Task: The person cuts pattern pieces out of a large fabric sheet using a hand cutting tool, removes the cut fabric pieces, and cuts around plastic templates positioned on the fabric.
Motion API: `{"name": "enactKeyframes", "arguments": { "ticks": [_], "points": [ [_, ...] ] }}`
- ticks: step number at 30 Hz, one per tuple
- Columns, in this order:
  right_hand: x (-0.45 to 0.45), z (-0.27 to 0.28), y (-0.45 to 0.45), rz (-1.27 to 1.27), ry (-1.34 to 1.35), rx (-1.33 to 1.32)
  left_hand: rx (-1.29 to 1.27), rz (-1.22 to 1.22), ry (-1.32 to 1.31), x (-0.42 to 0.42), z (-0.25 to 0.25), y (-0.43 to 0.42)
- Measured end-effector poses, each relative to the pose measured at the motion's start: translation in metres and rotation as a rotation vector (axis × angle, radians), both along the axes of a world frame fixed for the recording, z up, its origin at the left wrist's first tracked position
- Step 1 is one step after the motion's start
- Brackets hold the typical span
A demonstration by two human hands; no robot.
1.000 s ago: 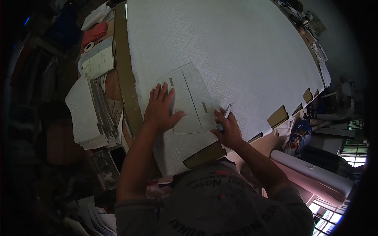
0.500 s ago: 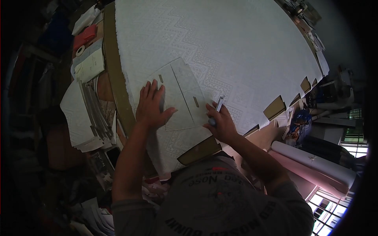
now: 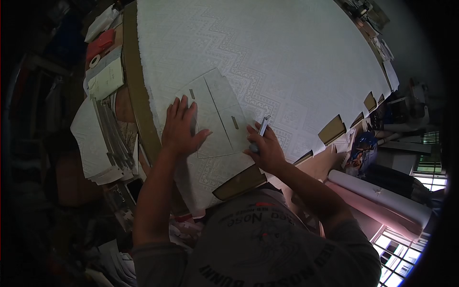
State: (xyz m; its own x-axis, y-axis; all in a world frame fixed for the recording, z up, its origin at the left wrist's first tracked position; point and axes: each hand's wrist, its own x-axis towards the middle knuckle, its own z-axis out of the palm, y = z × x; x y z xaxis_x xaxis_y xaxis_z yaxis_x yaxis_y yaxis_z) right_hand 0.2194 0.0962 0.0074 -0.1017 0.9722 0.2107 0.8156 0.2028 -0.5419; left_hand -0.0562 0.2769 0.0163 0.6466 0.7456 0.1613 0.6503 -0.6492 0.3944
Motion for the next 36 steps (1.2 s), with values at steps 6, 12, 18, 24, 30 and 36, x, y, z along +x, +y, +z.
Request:
{"name": "enactKeyframes", "arguments": {
  "ticks": [6,12,18,24,30,36],
  "points": [
    [-0.001,0.000,0.000,0.003,0.007,0.003,0.013,0.005,-0.001,0.000,0.001,0.000],
    [-0.003,0.001,-0.002,-0.009,0.008,-0.021,-0.001,0.017,0.006,0.001,0.003,-0.001],
    [-0.004,0.000,0.001,0.009,-0.043,0.033,-0.005,0.020,0.006,0.000,0.004,0.000],
    [-0.002,-0.005,0.004,0.105,-0.019,0.015,-0.018,0.017,0.010,-0.001,0.003,0.000],
    [0.001,-0.011,0.004,0.137,-0.035,-0.009,-0.014,0.017,0.018,-0.001,0.004,0.000],
    [0.000,-0.009,0.004,0.134,0.009,0.022,-0.021,0.009,0.021,-0.001,0.003,0.001]
  ]
}}
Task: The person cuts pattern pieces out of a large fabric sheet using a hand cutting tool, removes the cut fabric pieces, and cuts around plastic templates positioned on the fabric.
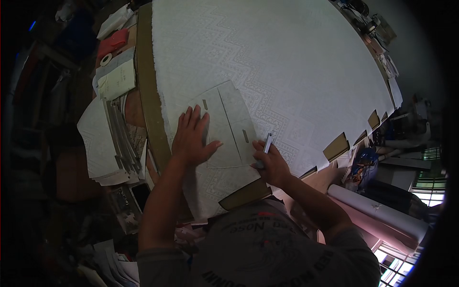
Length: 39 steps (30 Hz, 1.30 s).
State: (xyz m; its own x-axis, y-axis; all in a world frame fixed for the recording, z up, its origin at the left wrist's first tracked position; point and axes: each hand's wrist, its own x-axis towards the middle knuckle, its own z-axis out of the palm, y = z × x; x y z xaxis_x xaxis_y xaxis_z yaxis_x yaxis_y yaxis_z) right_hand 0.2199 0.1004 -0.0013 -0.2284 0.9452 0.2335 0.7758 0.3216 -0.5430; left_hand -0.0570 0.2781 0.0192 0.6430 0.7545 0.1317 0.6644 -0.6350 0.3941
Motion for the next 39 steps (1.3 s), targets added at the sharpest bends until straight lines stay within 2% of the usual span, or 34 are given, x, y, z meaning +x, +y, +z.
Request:
{"name": "enactKeyframes", "arguments": {
  "ticks": [31,32,34,36,37,39],
  "points": [
    [0.000,0.006,0.000,-0.006,-0.069,-0.008,0.030,-0.022,-0.059,-0.001,0.004,-0.001],
    [-0.001,0.006,0.001,-0.001,-0.061,-0.016,0.055,-0.015,-0.051,0.004,0.008,-0.002],
    [0.000,0.007,0.001,-0.007,-0.064,-0.025,0.013,0.045,0.172,0.023,0.023,0.000],
    [-0.001,0.011,0.002,-0.016,-0.092,-0.060,0.084,-0.082,0.253,0.041,0.018,0.006],
    [-0.001,0.011,0.002,-0.023,-0.084,-0.066,0.037,-0.128,0.121,0.048,0.003,0.007],
    [-0.001,0.007,0.002,-0.024,-0.066,-0.057,-0.064,-0.067,0.197,0.061,0.021,-0.001]
  ]
}}
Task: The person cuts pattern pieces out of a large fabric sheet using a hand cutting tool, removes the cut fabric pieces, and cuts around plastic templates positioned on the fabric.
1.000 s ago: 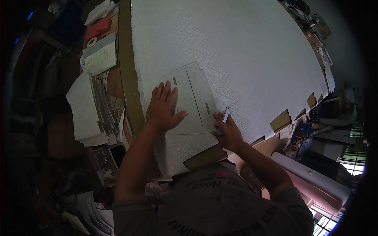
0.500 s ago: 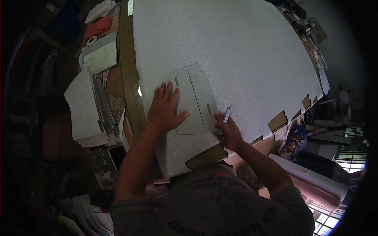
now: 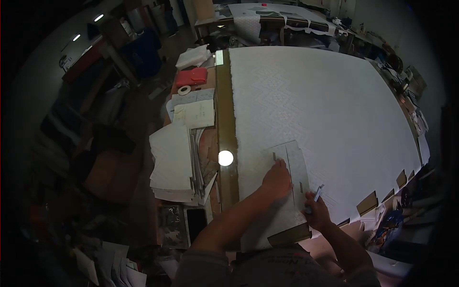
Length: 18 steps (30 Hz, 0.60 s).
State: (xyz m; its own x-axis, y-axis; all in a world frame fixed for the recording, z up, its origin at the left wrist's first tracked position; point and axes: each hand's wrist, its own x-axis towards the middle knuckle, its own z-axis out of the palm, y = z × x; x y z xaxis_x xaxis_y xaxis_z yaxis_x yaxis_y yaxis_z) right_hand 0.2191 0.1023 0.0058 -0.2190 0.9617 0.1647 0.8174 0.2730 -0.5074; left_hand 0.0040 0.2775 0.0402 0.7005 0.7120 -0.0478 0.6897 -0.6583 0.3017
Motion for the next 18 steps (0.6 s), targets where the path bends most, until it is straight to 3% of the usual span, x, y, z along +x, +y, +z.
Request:
{"name": "enactKeyframes", "arguments": {
  "ticks": [3,11,18],
  "points": [
    [0.000,-0.004,-0.001,-0.005,-0.009,0.019,-0.141,-0.021,0.077,0.004,0.023,0.002],
    [0.001,-0.005,-0.005,-0.015,-0.052,0.013,-0.090,-0.085,0.212,0.015,0.027,-0.003],
    [0.001,-0.005,-0.004,-0.027,0.082,0.019,-0.169,-0.048,0.354,0.032,0.040,-0.003]
  ]
}}
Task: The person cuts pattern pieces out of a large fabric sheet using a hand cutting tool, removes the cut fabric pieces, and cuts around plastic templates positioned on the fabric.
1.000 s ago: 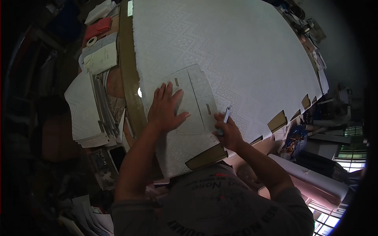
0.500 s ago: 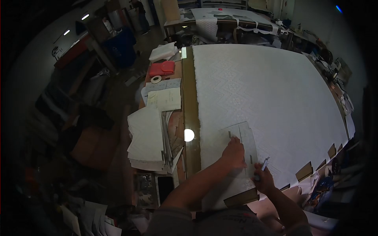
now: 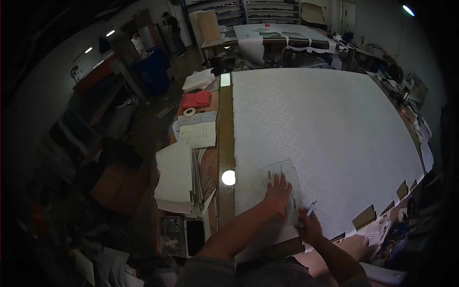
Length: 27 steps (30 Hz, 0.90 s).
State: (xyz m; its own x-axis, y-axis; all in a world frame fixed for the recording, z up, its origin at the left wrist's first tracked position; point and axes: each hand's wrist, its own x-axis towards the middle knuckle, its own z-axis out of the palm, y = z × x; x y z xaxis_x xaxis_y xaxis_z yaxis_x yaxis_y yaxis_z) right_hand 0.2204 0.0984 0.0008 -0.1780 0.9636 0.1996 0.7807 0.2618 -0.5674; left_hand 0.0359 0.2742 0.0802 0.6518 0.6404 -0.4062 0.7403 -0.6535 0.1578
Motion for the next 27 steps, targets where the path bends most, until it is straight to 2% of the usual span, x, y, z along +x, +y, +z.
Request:
{"name": "enactKeyframes", "arguments": {
  "ticks": [5,8,14,17,20,22,25,27],
  "points": [
    [-0.001,-0.002,-0.002,0.005,0.053,0.017,-0.004,0.044,0.027,0.010,0.000,-0.002],
    [0.000,0.003,-0.001,0.019,0.079,0.051,0.024,0.070,0.044,0.017,-0.018,0.003],
    [0.002,0.000,-0.002,0.030,0.032,0.102,0.055,0.095,0.043,0.018,-0.025,0.005],
    [0.010,-0.006,-0.009,0.032,0.168,0.089,0.074,0.068,0.048,0.015,-0.024,0.003],
    [0.021,-0.007,-0.028,0.112,0.213,0.068,0.074,0.071,0.019,0.013,-0.031,0.004],
    [0.024,0.000,-0.044,0.084,0.250,-0.122,0.058,0.094,-0.022,0.012,-0.031,0.005],
    [0.028,0.022,-0.059,0.074,0.321,-0.149,0.029,0.115,-0.047,0.011,-0.036,0.006],
    [0.030,0.032,-0.063,0.033,0.263,-0.127,0.045,0.114,-0.054,0.011,-0.040,0.008]
  ]
}}
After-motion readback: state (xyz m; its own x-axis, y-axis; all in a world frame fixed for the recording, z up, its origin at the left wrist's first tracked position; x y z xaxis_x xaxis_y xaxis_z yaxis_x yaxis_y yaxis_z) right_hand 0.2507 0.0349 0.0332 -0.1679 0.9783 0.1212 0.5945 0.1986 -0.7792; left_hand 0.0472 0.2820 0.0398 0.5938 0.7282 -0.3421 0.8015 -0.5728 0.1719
